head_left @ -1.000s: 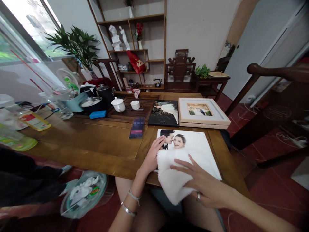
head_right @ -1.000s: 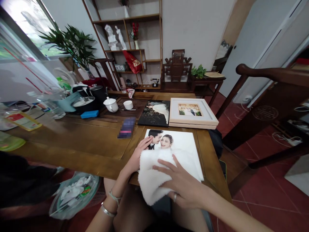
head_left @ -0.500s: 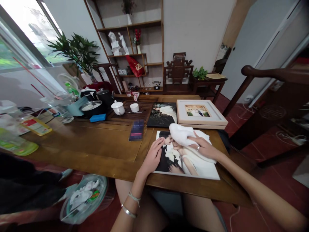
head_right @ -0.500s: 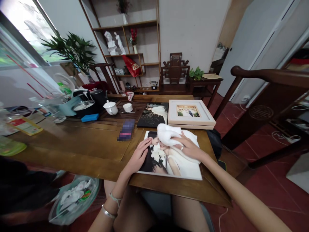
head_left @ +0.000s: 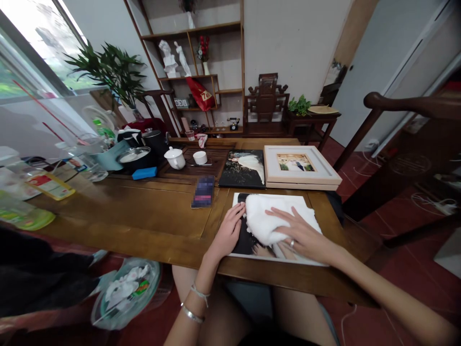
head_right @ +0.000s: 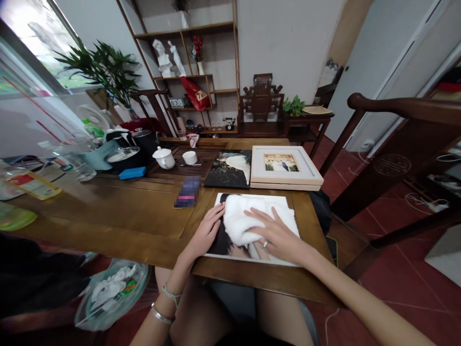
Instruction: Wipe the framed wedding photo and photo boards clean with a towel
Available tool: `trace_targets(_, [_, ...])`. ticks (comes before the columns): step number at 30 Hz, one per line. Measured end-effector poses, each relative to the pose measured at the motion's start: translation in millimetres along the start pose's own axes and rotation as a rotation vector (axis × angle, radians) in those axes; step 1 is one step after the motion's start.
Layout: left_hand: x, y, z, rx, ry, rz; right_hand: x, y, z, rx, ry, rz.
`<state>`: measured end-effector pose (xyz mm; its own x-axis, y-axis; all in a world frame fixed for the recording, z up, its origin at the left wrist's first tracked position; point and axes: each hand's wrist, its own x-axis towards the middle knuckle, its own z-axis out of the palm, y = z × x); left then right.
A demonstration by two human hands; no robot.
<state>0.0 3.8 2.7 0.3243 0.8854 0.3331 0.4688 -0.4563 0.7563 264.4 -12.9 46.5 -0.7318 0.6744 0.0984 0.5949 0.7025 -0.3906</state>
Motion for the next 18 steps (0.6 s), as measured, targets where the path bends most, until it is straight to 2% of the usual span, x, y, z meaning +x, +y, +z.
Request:
trace_targets(4, [0,0,-0.3,0.010,-0.009,0.011,10,36,-11,0.006,0.048,0.009])
trace_targets(7, [0,0,-0.3,-0.004,-0.004,0.025,12,40,-13,0.030,0.074,0.006])
trace_targets(10, [0,1,-0.2,-0.008,0.005,0.021,4,20,-7,0.058,0.046,-0.020])
trace_targets(15, [1,2,-1.1,-0.012,-0.019,0.011,-21,-28,2,0.080,-0.091,-0.128])
trace_targets(18, [1,2,-1.1,-0.018,-0.034,0.007,-22,-29,0,0.082,-0.119,-0.150])
